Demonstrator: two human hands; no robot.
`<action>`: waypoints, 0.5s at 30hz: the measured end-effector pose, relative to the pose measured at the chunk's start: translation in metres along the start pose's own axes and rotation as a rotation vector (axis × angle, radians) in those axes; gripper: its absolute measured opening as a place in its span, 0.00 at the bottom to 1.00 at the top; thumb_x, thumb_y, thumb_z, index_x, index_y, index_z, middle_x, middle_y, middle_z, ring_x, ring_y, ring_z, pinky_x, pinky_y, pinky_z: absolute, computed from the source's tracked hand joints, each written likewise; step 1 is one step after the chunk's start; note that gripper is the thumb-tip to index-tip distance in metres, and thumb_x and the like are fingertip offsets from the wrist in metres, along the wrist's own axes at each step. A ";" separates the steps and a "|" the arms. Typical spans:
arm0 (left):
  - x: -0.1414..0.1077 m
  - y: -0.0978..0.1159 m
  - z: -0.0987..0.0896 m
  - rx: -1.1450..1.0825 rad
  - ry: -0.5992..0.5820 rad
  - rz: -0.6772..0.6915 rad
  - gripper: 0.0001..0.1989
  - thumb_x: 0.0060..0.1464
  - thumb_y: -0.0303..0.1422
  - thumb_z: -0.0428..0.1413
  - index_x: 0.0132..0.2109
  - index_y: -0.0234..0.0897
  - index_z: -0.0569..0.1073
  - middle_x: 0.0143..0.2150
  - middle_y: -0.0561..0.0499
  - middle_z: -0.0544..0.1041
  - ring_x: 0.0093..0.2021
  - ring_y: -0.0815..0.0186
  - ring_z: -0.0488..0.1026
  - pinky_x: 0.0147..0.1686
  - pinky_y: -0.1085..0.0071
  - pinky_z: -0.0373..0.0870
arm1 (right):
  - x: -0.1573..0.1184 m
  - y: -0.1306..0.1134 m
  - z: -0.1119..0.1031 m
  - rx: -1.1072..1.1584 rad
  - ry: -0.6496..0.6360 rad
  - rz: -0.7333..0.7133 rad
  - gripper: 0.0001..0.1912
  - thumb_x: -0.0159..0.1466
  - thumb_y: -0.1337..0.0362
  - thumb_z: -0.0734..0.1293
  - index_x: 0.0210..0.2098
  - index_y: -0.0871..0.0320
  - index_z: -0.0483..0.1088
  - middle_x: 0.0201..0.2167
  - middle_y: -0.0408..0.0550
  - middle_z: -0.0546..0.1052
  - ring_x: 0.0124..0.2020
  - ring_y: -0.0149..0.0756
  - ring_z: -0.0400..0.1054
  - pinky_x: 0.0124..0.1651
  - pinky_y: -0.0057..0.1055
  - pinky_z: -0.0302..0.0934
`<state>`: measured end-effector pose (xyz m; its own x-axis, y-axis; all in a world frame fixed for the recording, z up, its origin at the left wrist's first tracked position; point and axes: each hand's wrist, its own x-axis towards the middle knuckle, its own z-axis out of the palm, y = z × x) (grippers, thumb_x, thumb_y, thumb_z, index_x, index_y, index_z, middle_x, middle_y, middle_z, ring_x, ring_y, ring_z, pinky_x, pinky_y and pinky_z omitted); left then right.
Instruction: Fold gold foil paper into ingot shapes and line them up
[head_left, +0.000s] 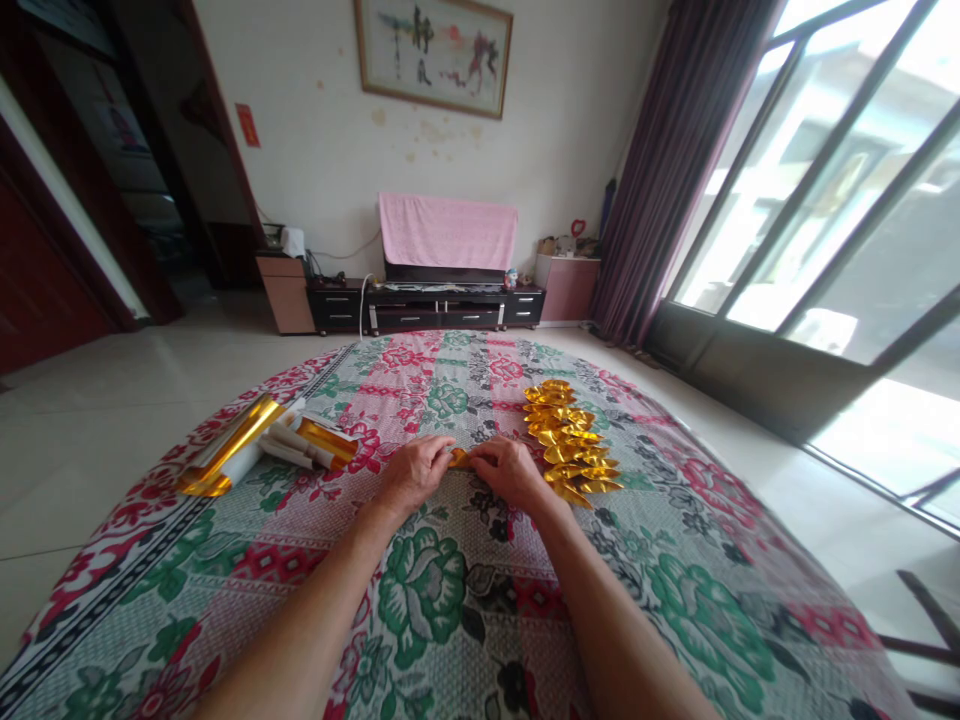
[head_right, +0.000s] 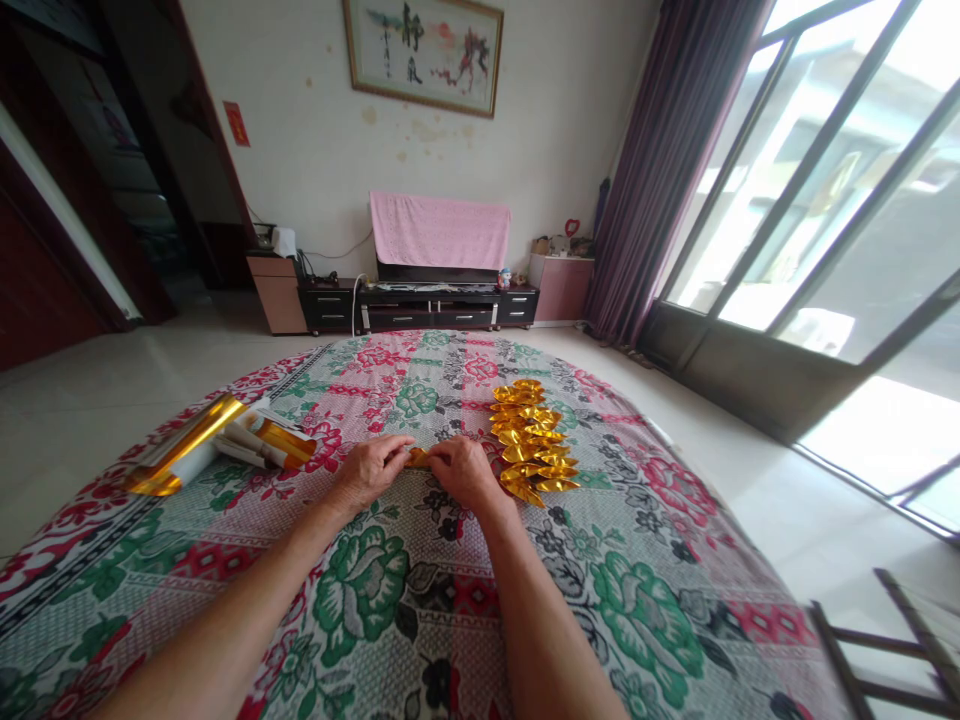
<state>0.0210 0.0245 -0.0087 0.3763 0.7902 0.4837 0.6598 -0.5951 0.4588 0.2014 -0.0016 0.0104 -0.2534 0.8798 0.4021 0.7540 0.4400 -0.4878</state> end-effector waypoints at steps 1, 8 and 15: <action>0.000 0.000 0.001 0.000 0.002 -0.009 0.12 0.54 0.29 0.50 0.46 0.38 0.71 0.37 0.50 0.76 0.37 0.67 0.72 0.40 0.72 0.66 | 0.000 0.000 0.001 0.001 0.001 0.002 0.10 0.57 0.69 0.62 0.31 0.56 0.76 0.26 0.44 0.74 0.28 0.29 0.65 0.32 0.23 0.54; 0.000 0.000 0.002 0.110 0.016 -0.033 0.12 0.53 0.31 0.52 0.46 0.37 0.71 0.35 0.49 0.73 0.36 0.66 0.70 0.38 0.71 0.66 | 0.002 -0.002 0.009 -0.059 0.017 0.109 0.11 0.54 0.70 0.62 0.34 0.57 0.74 0.29 0.45 0.75 0.30 0.31 0.66 0.35 0.24 0.55; -0.004 0.004 0.002 0.238 0.018 0.016 0.08 0.55 0.33 0.50 0.34 0.37 0.73 0.35 0.48 0.70 0.38 0.64 0.67 0.41 0.68 0.64 | 0.002 -0.012 0.009 -0.174 -0.013 0.210 0.12 0.55 0.70 0.61 0.33 0.57 0.75 0.29 0.48 0.74 0.36 0.35 0.67 0.39 0.25 0.55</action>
<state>0.0234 0.0198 -0.0104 0.3780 0.7769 0.5035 0.7892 -0.5547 0.2634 0.1859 -0.0034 0.0101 -0.0869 0.9513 0.2956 0.8833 0.2108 -0.4188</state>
